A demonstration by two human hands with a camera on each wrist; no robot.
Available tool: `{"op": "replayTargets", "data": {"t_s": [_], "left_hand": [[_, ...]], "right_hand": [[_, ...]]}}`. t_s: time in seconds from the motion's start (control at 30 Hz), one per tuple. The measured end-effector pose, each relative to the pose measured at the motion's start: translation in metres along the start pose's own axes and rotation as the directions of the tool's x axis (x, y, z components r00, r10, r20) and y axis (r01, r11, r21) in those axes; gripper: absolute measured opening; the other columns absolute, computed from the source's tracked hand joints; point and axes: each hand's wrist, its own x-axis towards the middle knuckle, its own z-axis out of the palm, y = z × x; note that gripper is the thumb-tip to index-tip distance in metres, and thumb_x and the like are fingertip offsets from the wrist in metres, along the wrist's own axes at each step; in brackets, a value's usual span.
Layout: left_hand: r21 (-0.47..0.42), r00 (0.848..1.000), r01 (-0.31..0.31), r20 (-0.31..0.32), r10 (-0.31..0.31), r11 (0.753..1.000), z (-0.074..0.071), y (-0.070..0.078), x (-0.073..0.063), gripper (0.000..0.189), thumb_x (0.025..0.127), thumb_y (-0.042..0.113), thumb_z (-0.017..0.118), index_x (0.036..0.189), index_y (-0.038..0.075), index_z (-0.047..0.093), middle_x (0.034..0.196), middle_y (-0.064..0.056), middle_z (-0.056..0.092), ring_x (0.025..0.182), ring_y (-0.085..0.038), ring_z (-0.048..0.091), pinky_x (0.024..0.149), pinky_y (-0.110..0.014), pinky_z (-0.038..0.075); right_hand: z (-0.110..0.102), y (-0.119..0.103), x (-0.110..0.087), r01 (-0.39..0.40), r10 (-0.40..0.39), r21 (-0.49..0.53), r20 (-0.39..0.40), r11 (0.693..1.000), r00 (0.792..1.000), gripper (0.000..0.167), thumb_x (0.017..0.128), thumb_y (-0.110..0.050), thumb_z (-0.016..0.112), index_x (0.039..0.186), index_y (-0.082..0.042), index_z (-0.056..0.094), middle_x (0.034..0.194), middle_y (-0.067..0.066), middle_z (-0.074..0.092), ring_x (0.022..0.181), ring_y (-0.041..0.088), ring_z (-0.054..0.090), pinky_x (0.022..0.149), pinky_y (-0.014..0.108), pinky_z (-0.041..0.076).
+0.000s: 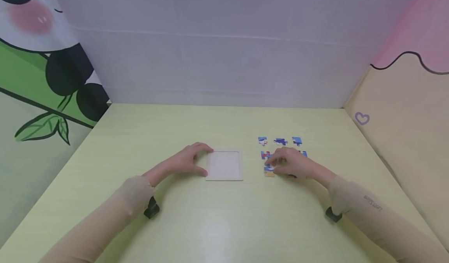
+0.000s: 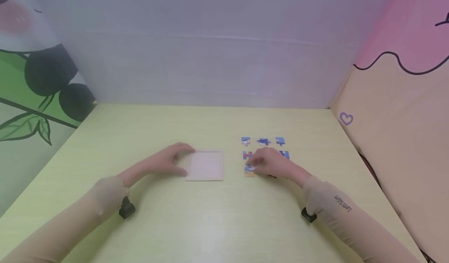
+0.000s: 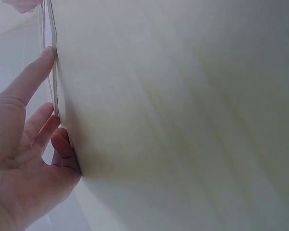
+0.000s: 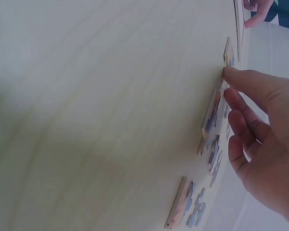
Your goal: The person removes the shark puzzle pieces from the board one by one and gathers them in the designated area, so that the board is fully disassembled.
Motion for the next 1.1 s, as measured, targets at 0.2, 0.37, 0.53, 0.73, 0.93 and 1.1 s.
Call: {"op": "replayTargets", "data": {"t_s": [0.2, 0.37, 0.53, 0.73, 0.93, 1.1], "left_hand": [[0.0, 1.0, 0.006, 0.004, -0.006, 1.0, 0.0, 0.002, 0.0, 0.075, 0.075, 0.033, 0.086, 0.141, 0.022, 0.05, 0.152, -0.009, 0.042, 0.118, -0.028, 0.048, 0.104, -0.05, 0.04], [0.004, 1.0, 0.002, 0.007, -0.002, 1.0, 0.0, 0.003, 0.001, 0.076, 0.076, 0.033, 0.085, 0.142, 0.02, 0.05, 0.152, -0.01, 0.042, 0.12, -0.029, 0.048, 0.105, -0.05, 0.04], [0.002, 1.0, 0.001, 0.01, -0.001, 1.0, 0.0, 0.003, 0.002, 0.076, 0.076, 0.032, 0.085, 0.142, 0.019, 0.05, 0.152, -0.01, 0.042, 0.122, -0.029, 0.048, 0.106, -0.051, 0.04], [0.004, 1.0, 0.003, 0.01, -0.003, 1.0, 0.0, 0.0, 0.002, 0.076, 0.075, 0.033, 0.086, 0.142, 0.02, 0.05, 0.152, -0.009, 0.042, 0.119, -0.028, 0.048, 0.104, -0.049, 0.04], [0.017, 1.0, 0.01, 0.01, -0.01, 1.0, 0.0, 0.001, 0.0, 0.076, 0.076, 0.034, 0.085, 0.142, 0.02, 0.05, 0.151, -0.009, 0.042, 0.113, -0.026, 0.048, 0.1, -0.046, 0.041], [0.034, 1.0, -0.005, 0.016, 0.004, 0.999, -0.001, 0.003, -0.001, 0.074, 0.077, 0.031, 0.084, 0.142, 0.018, 0.05, 0.15, -0.011, 0.044, 0.108, -0.026, 0.048, 0.096, -0.043, 0.042]], "right_hand": [[0.0, -0.001, -0.001, -0.037, 0.037, 0.0, 0.02, 0.999, 0.999, 0.025, 0.085, -0.017, 0.077, 0.108, -0.027, 0.075, 0.098, -0.01, 0.066, 0.096, 0.013, 0.057, 0.085, 0.033, 0.05], [-0.001, -0.002, -0.002, -0.045, 0.045, -0.003, 0.017, 0.999, 0.999, 0.025, 0.085, -0.017, 0.077, 0.108, -0.026, 0.075, 0.097, -0.009, 0.067, 0.096, 0.014, 0.057, 0.085, 0.033, 0.049], [-0.002, -0.003, -0.004, -0.032, 0.032, -0.029, 0.009, 0.999, 0.999, 0.029, 0.083, -0.016, 0.078, 0.11, -0.026, 0.075, 0.098, -0.009, 0.067, 0.096, 0.014, 0.056, 0.085, 0.033, 0.048], [-0.004, -0.003, -0.008, 0.001, -0.001, -0.082, 0.01, 0.997, 1.0, 0.036, 0.081, -0.014, 0.08, 0.116, -0.023, 0.073, 0.102, -0.008, 0.068, 0.1, 0.015, 0.057, 0.088, 0.036, 0.047], [-0.008, -0.006, -0.011, 0.013, -0.012, -0.134, 0.011, 0.991, 1.0, 0.04, 0.082, -0.012, 0.078, 0.12, -0.021, 0.071, 0.108, -0.005, 0.069, 0.103, 0.016, 0.058, 0.091, 0.039, 0.048], [-0.017, -0.009, -0.016, -0.011, 0.01, -0.141, -0.009, 0.99, 1.0, 0.042, 0.084, -0.011, 0.076, 0.125, -0.021, 0.069, 0.114, -0.003, 0.07, 0.106, 0.02, 0.059, 0.093, 0.045, 0.049]]}}
